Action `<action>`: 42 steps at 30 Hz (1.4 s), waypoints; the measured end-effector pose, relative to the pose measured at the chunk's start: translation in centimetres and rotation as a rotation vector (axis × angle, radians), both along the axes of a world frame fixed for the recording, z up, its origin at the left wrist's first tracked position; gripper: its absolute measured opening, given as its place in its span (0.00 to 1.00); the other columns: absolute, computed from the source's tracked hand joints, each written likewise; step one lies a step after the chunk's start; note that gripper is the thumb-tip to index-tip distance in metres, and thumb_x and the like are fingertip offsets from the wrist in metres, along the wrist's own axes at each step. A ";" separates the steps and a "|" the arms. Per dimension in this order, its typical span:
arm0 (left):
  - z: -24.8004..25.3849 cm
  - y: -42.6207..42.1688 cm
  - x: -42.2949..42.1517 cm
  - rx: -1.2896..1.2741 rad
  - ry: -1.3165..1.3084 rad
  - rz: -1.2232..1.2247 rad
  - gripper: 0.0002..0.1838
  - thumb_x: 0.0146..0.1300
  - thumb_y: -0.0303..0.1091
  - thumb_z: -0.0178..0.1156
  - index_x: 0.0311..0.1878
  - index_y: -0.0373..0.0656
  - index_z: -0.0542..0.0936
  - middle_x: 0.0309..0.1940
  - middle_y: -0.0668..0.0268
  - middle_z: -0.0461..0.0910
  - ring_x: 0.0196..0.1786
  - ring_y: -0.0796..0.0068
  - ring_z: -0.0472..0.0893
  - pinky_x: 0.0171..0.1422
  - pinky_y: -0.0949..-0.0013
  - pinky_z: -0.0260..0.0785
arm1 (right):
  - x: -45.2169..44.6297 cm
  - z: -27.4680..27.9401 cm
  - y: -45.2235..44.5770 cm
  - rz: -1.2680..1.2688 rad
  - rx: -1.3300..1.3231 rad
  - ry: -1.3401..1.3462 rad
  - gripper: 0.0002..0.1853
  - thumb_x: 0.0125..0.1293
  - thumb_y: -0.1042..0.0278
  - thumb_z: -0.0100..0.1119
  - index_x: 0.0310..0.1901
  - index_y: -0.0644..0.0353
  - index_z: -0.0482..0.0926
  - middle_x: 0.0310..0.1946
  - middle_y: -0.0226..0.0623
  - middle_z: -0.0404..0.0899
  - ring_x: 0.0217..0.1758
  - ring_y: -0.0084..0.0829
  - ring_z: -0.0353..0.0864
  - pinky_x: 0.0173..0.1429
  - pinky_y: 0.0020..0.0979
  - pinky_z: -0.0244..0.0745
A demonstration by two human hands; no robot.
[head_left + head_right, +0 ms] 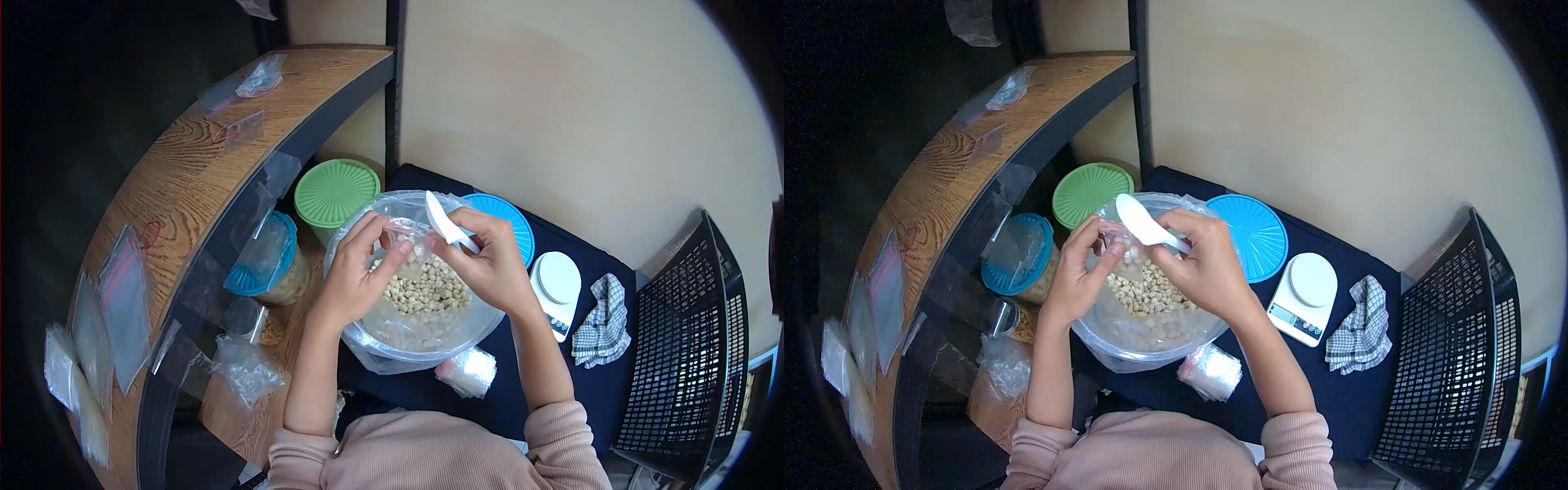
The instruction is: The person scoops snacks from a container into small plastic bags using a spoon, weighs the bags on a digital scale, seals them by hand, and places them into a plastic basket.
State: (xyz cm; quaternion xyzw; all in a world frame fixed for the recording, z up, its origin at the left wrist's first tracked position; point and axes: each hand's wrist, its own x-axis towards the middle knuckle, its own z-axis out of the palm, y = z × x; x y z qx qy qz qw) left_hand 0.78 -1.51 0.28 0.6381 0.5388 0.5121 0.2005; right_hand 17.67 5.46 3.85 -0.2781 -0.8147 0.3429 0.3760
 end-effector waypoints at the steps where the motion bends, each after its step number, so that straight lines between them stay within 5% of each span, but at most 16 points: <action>1: -0.2 0.1 -0.3 -0.036 0.049 -0.033 0.18 0.55 0.33 0.61 0.48 0.38 0.72 0.40 0.61 0.72 0.43 0.70 0.73 0.45 0.71 0.64 | 0.1 0.1 -0.1 0.012 -0.001 0.020 0.07 0.50 0.73 0.61 0.31 0.67 0.79 0.23 0.43 0.77 0.24 0.31 0.75 0.28 0.28 0.67; 2: -0.3 0.1 -0.4 -0.037 0.048 -0.055 0.18 0.55 0.33 0.61 0.48 0.38 0.72 0.40 0.61 0.72 0.43 0.70 0.73 0.45 0.71 0.64 | 0.4 0.2 -0.1 0.014 -0.001 0.038 0.07 0.50 0.74 0.60 0.31 0.67 0.79 0.24 0.43 0.77 0.25 0.32 0.76 0.30 0.28 0.68; 3: -0.5 0.2 -0.3 0.042 0.068 -0.029 0.17 0.56 0.33 0.60 0.48 0.39 0.73 0.41 0.62 0.73 0.42 0.71 0.73 0.45 0.72 0.64 | 0.5 -1.2 0.7 0.022 0.138 0.077 0.06 0.53 0.71 0.63 0.31 0.64 0.79 0.20 0.27 0.72 0.19 0.17 0.62 0.22 0.23 0.53; 7: -0.9 0.5 0.7 0.088 -0.077 0.024 0.18 0.56 0.31 0.58 0.51 0.40 0.73 0.46 0.64 0.76 0.43 0.75 0.73 0.46 0.72 0.64 | 3.4 -0.6 1.2 -0.182 0.011 0.141 0.07 0.58 0.74 0.56 0.37 0.65 0.77 0.27 0.29 0.79 0.30 0.15 0.73 0.33 0.19 0.67; 10: -1.4 0.7 0.6 0.071 -0.120 -0.012 0.18 0.56 0.30 0.58 0.51 0.40 0.73 0.45 0.62 0.77 0.42 0.76 0.73 0.46 0.73 0.63 | 9.2 -1.8 4.4 -0.449 0.122 0.213 0.08 0.60 0.73 0.55 0.39 0.66 0.78 0.29 0.31 0.80 0.35 0.19 0.76 0.41 0.22 0.69; 16: -1.0 0.5 0.7 0.021 -0.057 -0.010 0.17 0.55 0.28 0.58 0.50 0.39 0.73 0.40 0.65 0.78 0.41 0.78 0.73 0.44 0.74 0.62 | 21.5 -10.4 8.3 -1.008 -0.045 -0.012 0.10 0.54 0.65 0.60 0.31 0.65 0.81 0.22 0.40 0.81 0.28 0.25 0.80 0.36 0.26 0.71; 23: -1.2 0.4 0.7 -0.008 -0.082 0.004 0.17 0.56 0.31 0.58 0.50 0.39 0.73 0.39 0.65 0.77 0.41 0.78 0.72 0.45 0.74 0.61 | 25.1 -19.2 9.0 -1.102 -0.303 0.125 0.12 0.52 0.63 0.60 0.32 0.63 0.82 0.24 0.35 0.83 0.30 0.26 0.81 0.40 0.26 0.72; 33: -1.3 0.4 0.7 -0.019 -0.083 0.021 0.17 0.56 0.29 0.58 0.50 0.40 0.72 0.39 0.66 0.76 0.42 0.79 0.71 0.46 0.75 0.60 | 24.6 -19.1 8.8 -1.129 -0.303 -0.074 0.12 0.52 0.60 0.62 0.29 0.62 0.82 0.22 0.33 0.81 0.26 0.22 0.79 0.34 0.23 0.71; 35: -1.3 0.3 0.8 -0.020 -0.084 0.026 0.17 0.56 0.29 0.58 0.50 0.40 0.72 0.39 0.66 0.76 0.42 0.79 0.71 0.46 0.75 0.60 | 24.6 -19.1 8.7 -1.187 -0.271 -0.081 0.13 0.50 0.58 0.61 0.30 0.60 0.82 0.22 0.38 0.81 0.28 0.34 0.81 0.38 0.32 0.73; 42: -1.4 0.3 1.0 -0.028 -0.087 0.059 0.17 0.56 0.27 0.58 0.50 0.40 0.72 0.38 0.66 0.75 0.41 0.79 0.71 0.47 0.75 0.60 | 25.2 -17.9 7.5 -1.214 -0.231 -0.112 0.14 0.49 0.58 0.62 0.31 0.61 0.82 0.23 0.40 0.81 0.28 0.35 0.81 0.36 0.32 0.73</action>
